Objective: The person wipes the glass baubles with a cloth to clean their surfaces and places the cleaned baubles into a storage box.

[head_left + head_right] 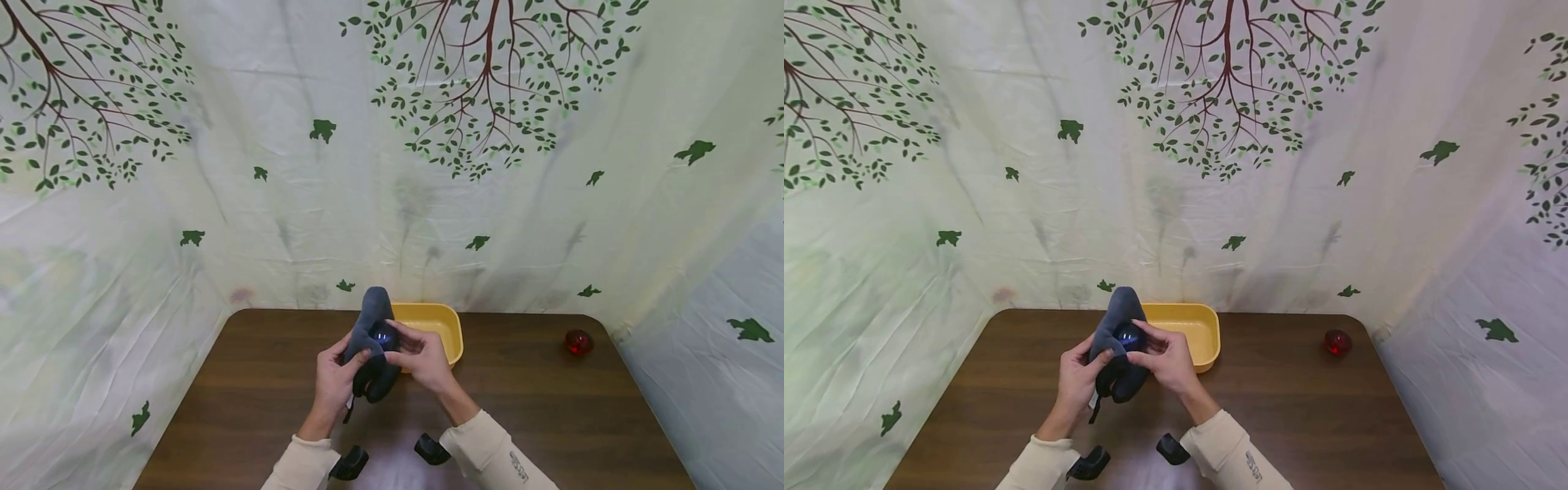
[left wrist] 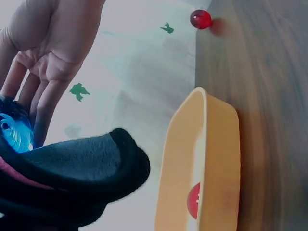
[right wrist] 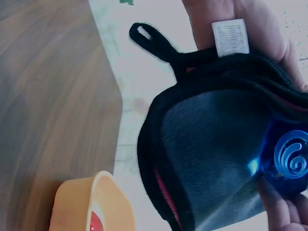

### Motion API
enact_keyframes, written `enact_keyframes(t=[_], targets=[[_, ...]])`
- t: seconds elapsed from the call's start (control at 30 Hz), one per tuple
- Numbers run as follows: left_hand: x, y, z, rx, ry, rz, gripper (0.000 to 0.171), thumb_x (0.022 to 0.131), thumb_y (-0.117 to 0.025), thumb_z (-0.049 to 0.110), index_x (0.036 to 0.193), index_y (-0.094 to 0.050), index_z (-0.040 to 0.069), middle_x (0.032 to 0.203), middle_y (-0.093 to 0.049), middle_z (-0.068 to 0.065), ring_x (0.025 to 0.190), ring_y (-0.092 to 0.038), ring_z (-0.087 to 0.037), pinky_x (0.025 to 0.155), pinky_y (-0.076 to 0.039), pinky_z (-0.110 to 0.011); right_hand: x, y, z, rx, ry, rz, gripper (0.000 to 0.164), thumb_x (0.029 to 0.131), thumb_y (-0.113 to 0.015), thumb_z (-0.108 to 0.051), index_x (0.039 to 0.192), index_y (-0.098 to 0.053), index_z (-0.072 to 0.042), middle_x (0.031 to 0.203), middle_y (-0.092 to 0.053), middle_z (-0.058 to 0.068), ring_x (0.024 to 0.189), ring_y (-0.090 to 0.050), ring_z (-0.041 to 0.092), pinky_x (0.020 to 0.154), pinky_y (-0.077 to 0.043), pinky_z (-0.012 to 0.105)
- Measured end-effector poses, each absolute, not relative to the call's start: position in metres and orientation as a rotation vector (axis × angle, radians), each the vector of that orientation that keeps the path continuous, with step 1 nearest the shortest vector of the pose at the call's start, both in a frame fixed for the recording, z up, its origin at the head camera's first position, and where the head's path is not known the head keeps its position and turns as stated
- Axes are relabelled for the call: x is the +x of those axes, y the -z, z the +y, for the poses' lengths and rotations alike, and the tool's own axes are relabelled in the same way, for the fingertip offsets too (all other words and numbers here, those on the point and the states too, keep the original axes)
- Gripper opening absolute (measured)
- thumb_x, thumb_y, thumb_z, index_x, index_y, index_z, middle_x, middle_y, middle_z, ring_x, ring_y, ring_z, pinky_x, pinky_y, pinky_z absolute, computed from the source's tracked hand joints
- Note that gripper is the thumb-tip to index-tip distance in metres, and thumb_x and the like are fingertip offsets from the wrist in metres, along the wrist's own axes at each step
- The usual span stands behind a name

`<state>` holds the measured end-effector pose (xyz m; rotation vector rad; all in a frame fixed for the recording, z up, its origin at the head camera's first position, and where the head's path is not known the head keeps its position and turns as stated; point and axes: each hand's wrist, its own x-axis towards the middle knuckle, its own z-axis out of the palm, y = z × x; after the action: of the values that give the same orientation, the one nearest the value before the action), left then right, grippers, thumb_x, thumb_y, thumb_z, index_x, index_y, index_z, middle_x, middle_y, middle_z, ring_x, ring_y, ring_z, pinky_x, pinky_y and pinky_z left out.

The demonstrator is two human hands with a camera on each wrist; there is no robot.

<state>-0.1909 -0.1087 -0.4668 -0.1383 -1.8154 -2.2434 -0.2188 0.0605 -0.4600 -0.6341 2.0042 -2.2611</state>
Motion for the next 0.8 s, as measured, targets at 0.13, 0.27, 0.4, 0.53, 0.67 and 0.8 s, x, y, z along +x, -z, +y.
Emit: enact_keyframes(t=[0.13,0.27,0.4,0.53,0.67,0.8], targets=[[-0.192,0.467,-0.108,-0.084,2.225,-1.815,0.042,0.087,-0.067,-0.003,0.125,-0.055,-0.014,0.105,-0.071,-0.008,0.088,-0.066,-0.01,0.076,-0.056,-0.024,-0.222,0.464,0.06,-0.87,2.255,2.059,0.054,0.078,-0.076,0.006,0.128,-0.058,0.006,0.131,-0.057,0.021,0.123,-0.054,0.029,0.1,-0.045,0.035],[-0.194,0.467,-0.108,-0.108,2.209,-1.821,0.04,0.088,-0.066,-0.001,0.125,-0.056,-0.013,0.106,-0.07,-0.012,0.088,-0.067,-0.011,0.076,-0.056,-0.026,-0.226,0.468,0.061,-1.074,2.215,2.139,0.052,0.077,-0.076,0.006,0.126,-0.06,0.005,0.132,-0.058,0.017,0.128,-0.049,0.024,0.106,-0.039,0.034],[-0.195,0.467,-0.108,-0.134,2.208,-1.821,0.038,0.089,-0.066,-0.002,0.124,-0.057,-0.013,0.106,-0.07,-0.013,0.088,-0.068,-0.012,0.076,-0.057,-0.027,-0.229,0.469,0.061,-1.103,2.158,2.252,0.05,0.077,-0.077,0.003,0.125,-0.062,0.002,0.129,-0.061,0.014,0.125,-0.053,0.023,0.104,-0.042,0.035],[-0.196,0.467,-0.11,-0.139,2.23,-1.825,0.039,0.087,-0.067,-0.003,0.125,-0.058,-0.011,0.107,-0.07,-0.015,0.087,-0.068,-0.014,0.076,-0.057,-0.029,-0.227,0.47,0.061,-0.912,2.146,2.301,0.052,0.076,-0.08,0.0,0.125,-0.064,-0.003,0.125,-0.063,0.013,0.113,-0.061,0.027,0.092,-0.051,0.034],[-0.198,0.468,-0.111,-0.15,2.242,-1.843,0.042,0.086,-0.068,-0.003,0.126,-0.057,-0.011,0.112,-0.067,-0.021,0.089,-0.068,-0.014,0.078,-0.057,-0.029,-0.225,0.467,0.06,-0.653,2.141,2.274,0.048,0.08,-0.078,-0.006,0.126,-0.064,-0.005,0.122,-0.064,0.016,0.104,-0.066,0.031,0.081,-0.056,0.034],[-0.198,0.467,-0.112,-0.187,2.231,-1.867,0.045,0.085,-0.068,-0.005,0.127,-0.054,-0.012,0.116,-0.064,-0.027,0.091,-0.067,-0.012,0.079,-0.056,-0.028,-0.223,0.46,0.058,-0.531,2.126,2.212,0.043,0.087,-0.073,-0.016,0.125,-0.062,0.002,0.118,-0.064,0.021,0.1,-0.066,0.033,0.076,-0.057,0.036]])
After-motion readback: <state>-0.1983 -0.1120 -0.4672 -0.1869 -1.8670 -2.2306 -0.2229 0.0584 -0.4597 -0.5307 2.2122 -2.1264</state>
